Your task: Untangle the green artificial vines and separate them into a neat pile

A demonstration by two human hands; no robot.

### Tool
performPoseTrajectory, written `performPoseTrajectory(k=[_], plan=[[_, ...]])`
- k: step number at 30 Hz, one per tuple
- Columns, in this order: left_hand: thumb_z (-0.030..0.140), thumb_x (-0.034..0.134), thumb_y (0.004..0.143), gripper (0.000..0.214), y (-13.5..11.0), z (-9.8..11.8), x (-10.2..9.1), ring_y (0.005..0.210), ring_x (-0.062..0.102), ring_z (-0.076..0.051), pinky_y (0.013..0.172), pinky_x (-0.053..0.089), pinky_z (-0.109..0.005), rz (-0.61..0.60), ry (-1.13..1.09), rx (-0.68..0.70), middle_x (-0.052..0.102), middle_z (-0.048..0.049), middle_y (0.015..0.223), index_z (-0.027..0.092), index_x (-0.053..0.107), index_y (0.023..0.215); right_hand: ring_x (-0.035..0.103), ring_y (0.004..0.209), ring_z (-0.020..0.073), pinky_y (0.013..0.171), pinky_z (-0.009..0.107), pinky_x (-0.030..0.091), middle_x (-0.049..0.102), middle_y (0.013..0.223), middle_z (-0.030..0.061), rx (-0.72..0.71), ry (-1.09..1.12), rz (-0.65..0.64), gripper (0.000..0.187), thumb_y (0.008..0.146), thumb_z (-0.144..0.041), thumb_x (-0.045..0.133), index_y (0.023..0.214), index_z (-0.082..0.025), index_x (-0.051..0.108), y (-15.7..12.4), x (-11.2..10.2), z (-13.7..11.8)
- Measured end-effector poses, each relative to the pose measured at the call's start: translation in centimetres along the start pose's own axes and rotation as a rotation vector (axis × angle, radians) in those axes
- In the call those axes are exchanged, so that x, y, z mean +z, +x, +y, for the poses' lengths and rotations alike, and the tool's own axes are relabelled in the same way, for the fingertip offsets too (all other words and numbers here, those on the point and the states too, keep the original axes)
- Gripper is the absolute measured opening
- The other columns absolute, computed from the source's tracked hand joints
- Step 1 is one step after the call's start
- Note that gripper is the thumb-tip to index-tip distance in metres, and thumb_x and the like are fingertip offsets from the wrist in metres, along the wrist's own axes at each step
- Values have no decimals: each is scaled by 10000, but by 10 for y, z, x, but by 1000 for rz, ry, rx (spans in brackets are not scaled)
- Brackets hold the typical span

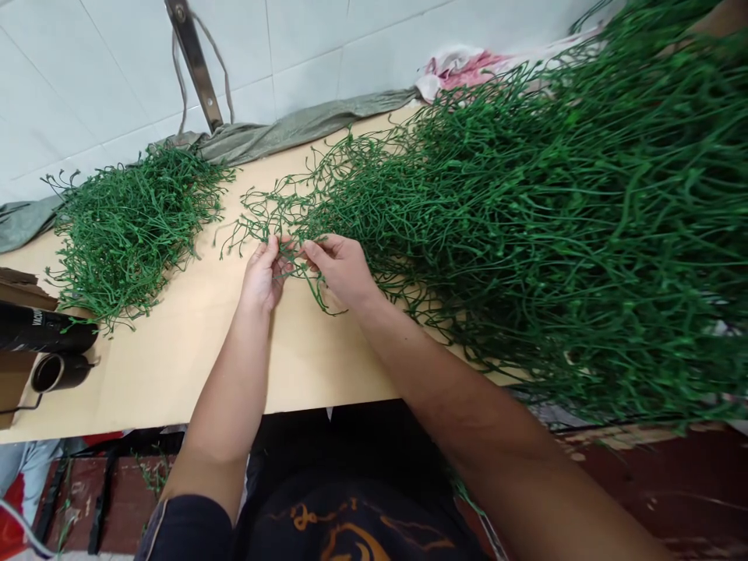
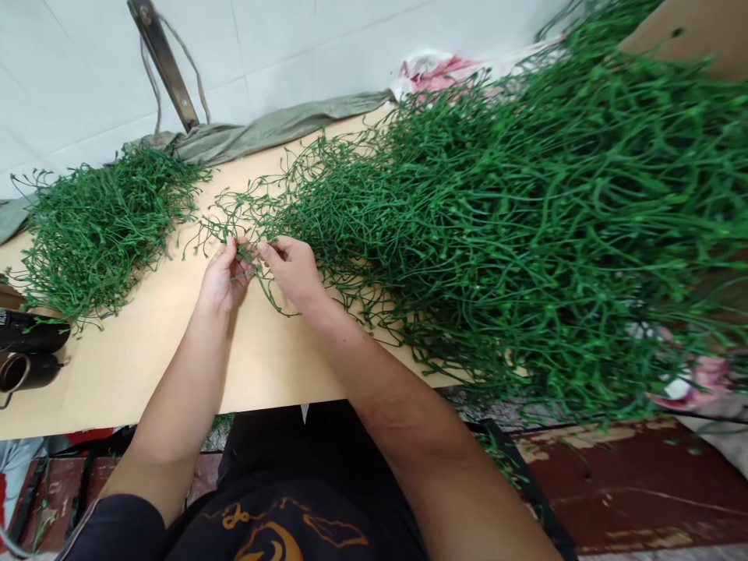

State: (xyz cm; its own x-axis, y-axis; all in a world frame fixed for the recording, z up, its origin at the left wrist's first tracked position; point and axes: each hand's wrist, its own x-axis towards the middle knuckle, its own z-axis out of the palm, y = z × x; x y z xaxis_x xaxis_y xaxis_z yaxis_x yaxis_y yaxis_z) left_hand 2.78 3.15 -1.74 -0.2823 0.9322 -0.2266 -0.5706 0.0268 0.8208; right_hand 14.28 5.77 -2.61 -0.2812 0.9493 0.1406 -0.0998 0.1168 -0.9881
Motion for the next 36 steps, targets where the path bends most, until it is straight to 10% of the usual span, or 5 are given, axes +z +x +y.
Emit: performPoseTrajectory(k=[16, 25, 31, 36], plan=[[340, 612, 757, 267, 4, -2, 1, 412, 439, -30, 433, 326, -165, 163, -25, -7, 516, 57, 515, 150, 464, 642, 527, 728, 142, 696, 273, 436, 575, 742, 69, -613, -588, -101, 276, 857, -260, 397, 627, -181, 527, -40, 4, -24], [289, 476, 853, 251, 12, 0, -8, 366, 353, -9, 403, 294, -178, 152, -215, -43, 572, 27, 577, 138, 509, 654, 521, 601, 97, 555, 246, 436, 531, 681, 18, -468, -301, 127, 258, 870, -284, 431, 693, -174, 583, -36, -22, -43], [319, 542, 811, 224, 11, -3, -6, 409, 410, -30, 428, 302, -187, 107, -104, -56, 590, 18, 597, 135, 557, 685, 574, 746, 142, 677, 334, 472, 514, 1102, 165, -283, -829, 443, 362, 787, -215, 514, 1133, -109, 531, 2, -77, -46], [294, 527, 824, 212, 10, -4, -4, 433, 458, -37, 452, 340, -178, 97, -110, -51, 595, 23, 601, 129, 542, 690, 436, 1169, 292, 958, 440, 384, 415, 1286, 217, -334, -1016, 277, 575, 737, -175, 548, 1285, -68, 407, 5, -59, -32]])
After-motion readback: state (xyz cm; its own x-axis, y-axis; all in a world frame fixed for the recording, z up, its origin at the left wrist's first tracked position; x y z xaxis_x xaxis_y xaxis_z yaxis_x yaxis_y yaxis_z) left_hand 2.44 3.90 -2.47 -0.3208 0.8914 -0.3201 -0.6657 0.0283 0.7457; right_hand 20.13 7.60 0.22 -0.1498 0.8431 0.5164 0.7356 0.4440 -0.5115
